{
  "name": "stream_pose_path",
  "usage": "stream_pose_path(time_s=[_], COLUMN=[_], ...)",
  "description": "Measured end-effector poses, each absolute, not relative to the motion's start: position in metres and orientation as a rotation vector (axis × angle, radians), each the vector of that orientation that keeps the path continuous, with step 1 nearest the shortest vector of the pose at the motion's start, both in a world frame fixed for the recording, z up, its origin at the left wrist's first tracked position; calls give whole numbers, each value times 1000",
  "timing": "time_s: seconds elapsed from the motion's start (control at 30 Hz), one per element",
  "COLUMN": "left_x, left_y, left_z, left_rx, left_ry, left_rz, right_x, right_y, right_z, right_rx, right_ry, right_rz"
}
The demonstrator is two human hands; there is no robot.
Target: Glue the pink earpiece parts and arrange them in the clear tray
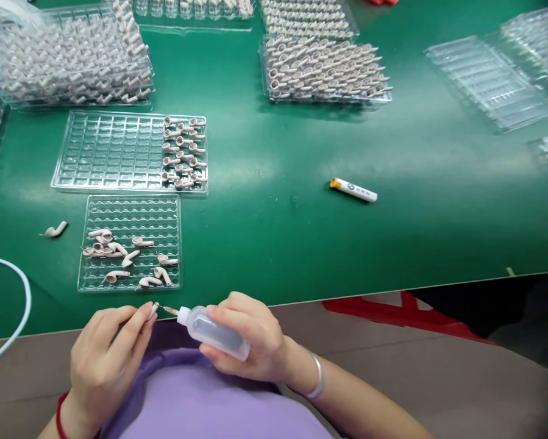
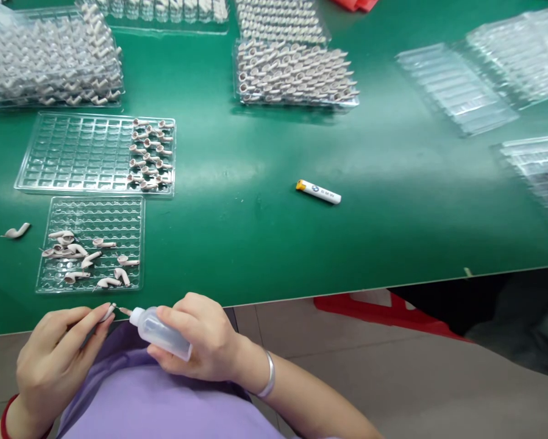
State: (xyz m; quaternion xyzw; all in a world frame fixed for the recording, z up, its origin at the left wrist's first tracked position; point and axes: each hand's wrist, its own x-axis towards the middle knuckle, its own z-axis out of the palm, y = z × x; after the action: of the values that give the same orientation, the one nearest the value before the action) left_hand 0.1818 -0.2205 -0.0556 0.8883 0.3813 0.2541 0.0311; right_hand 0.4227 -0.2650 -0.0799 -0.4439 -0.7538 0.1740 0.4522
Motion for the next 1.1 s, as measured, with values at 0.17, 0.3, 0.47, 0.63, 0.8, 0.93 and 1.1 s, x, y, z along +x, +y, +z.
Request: stream_pose_path(time_s=[0.17, 0.3, 0.47, 0.63, 0.8, 0.93, 1.1], left_x=[183, 185, 189, 199, 210, 215, 216], left_y=[-219, -226, -247, -252, -244, -238, -236], left_z=[-56, -52, -48, -53, -55, -54, -57], left_rx=[2700, 2501, 1852, 1029, 727, 645, 607], left_ry=[1192, 1290, 1327, 1370, 1396, 1445, 1459], left_rz=[796, 895, 781, 454, 364, 353, 369], right_x=[424, 425, 409, 391, 386, 384, 382], right_y=[-266, -270, -275, -274, -273, -274, -275], right_z=[-79, -75, -73, -81, -89, -94, -98], right_rx=[-1088, -1108, -1220, -1124, -1161, -1193, -1219], right_ry=[-1826, -1640, -1476, -1612, -1701, -1712, -1735], right_rz=[451, 611, 747, 497, 276, 215, 175])
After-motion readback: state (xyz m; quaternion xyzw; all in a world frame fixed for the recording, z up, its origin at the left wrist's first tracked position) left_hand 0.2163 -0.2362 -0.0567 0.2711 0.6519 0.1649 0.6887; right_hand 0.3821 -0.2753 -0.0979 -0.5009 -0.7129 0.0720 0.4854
